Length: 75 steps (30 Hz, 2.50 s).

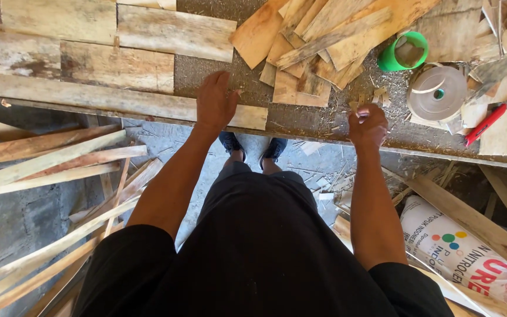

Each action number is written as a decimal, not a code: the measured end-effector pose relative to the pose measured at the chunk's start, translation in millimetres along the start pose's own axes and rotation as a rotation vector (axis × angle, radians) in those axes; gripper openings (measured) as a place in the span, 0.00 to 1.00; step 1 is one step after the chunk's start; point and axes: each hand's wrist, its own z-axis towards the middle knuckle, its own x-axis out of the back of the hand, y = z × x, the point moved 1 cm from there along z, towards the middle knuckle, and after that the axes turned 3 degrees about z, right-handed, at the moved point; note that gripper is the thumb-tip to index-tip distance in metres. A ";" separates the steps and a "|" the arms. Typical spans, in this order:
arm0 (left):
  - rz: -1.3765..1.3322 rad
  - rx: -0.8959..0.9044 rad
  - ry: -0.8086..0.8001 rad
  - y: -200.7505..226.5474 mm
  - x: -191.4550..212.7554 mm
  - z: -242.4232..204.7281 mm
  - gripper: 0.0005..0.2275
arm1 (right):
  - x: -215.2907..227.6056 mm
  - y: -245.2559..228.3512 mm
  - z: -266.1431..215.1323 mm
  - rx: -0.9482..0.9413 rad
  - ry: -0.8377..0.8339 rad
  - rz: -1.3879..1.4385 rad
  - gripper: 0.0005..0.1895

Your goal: Assembling small wooden pieces onto a board to create a textured wood panel.

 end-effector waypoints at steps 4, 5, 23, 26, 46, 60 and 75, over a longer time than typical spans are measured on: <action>-0.079 0.023 0.027 30.1 -18.1 11.8 0.19 | 4.0 -3.1 -4.7 0.064 0.059 0.119 0.11; -0.129 0.002 0.029 38.4 -27.0 14.0 0.17 | 4.3 -5.6 -6.6 0.141 0.060 0.196 0.10; -0.691 0.281 -0.326 153.2 -181.7 36.9 0.14 | 41.4 -61.6 -18.4 0.220 -0.022 0.212 0.11; -0.633 0.310 -0.314 153.2 -179.2 37.1 0.14 | 38.7 -42.1 -14.4 0.189 -0.019 0.059 0.14; -0.690 0.332 -0.266 157.3 -179.0 62.9 0.14 | 17.1 71.6 51.6 0.012 0.315 0.035 0.04; -1.126 0.763 -0.733 233.9 -186.4 95.4 0.15 | 61.6 -2.7 24.8 -0.046 0.040 0.864 0.06; -0.887 0.187 -0.534 239.0 -206.2 125.6 0.13 | 78.8 -11.1 64.9 0.067 -0.064 0.917 0.09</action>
